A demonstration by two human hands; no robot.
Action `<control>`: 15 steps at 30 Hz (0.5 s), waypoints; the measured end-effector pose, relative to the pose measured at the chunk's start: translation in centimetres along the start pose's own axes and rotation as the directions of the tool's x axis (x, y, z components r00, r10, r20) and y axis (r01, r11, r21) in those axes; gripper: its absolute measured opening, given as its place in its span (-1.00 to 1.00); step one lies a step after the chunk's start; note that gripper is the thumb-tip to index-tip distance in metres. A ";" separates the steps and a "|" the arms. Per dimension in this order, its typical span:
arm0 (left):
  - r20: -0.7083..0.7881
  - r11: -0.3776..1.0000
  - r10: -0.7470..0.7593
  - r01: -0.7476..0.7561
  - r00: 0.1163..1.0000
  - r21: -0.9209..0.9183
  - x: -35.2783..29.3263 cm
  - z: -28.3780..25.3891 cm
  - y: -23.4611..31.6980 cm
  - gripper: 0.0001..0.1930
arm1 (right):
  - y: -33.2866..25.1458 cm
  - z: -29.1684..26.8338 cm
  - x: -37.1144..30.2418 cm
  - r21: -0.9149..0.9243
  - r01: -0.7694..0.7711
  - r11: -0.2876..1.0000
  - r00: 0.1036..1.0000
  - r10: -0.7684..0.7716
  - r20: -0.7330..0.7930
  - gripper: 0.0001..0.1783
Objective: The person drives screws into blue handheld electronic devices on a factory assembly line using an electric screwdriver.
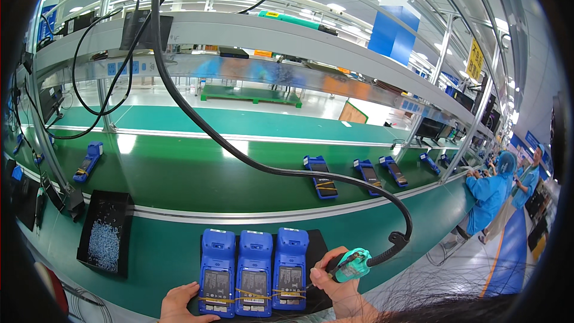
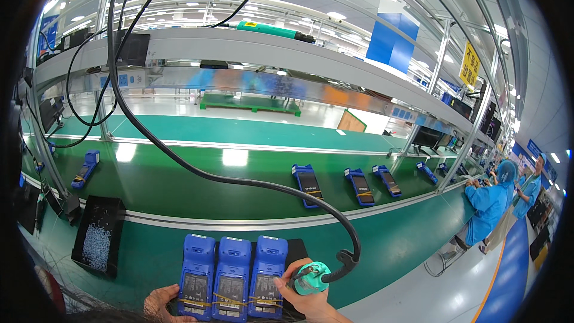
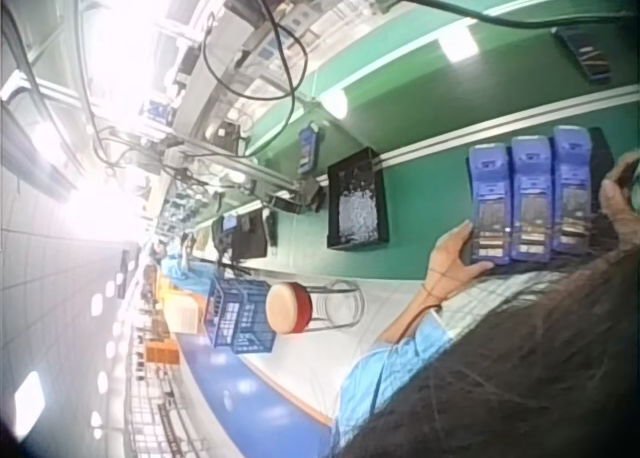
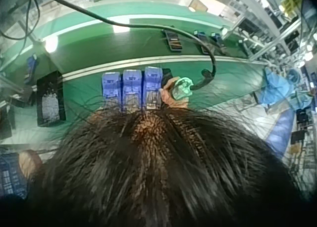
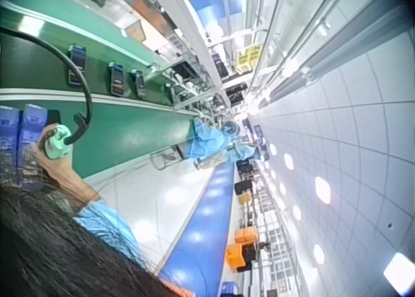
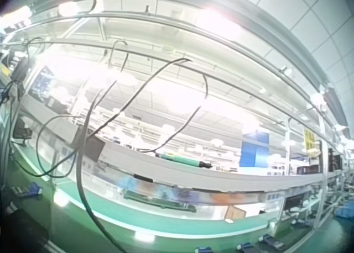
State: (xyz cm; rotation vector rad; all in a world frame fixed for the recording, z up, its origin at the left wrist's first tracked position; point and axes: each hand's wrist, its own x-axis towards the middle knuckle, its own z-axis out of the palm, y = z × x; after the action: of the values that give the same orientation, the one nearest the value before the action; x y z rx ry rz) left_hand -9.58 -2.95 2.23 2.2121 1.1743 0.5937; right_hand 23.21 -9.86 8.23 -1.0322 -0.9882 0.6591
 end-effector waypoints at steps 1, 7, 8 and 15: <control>0.000 1.000 0.002 -0.002 1.000 0.001 0.0 0.0 0.0 -0.12 | 0.1 0.0 0.0 -0.004 0.004 1.000 1.000 -0.004 -0.011 -0.68; -0.005 1.000 0.003 -0.003 1.000 0.008 0.0 0.0 0.0 -0.12 | -0.9 0.6 0.0 -0.050 -0.056 0.997 0.998 0.056 -0.003 -0.72; -0.007 1.000 0.006 -0.006 1.000 0.012 0.0 0.0 0.1 -0.12 | -0.9 0.7 0.0 -0.049 -0.055 0.997 0.999 0.055 -0.002 -0.72; 0.004 1.000 0.009 -0.009 1.000 0.024 -0.1 0.3 -0.3 -0.11 | -1.2 0.8 0.1 -0.045 -0.040 0.998 0.999 0.040 0.007 -0.73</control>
State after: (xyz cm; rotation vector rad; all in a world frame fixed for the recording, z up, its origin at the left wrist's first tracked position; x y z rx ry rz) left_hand -9.63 -2.98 1.86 2.2388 1.1761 0.5816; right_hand 22.55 -9.97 9.46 -1.0915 -0.9951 0.6773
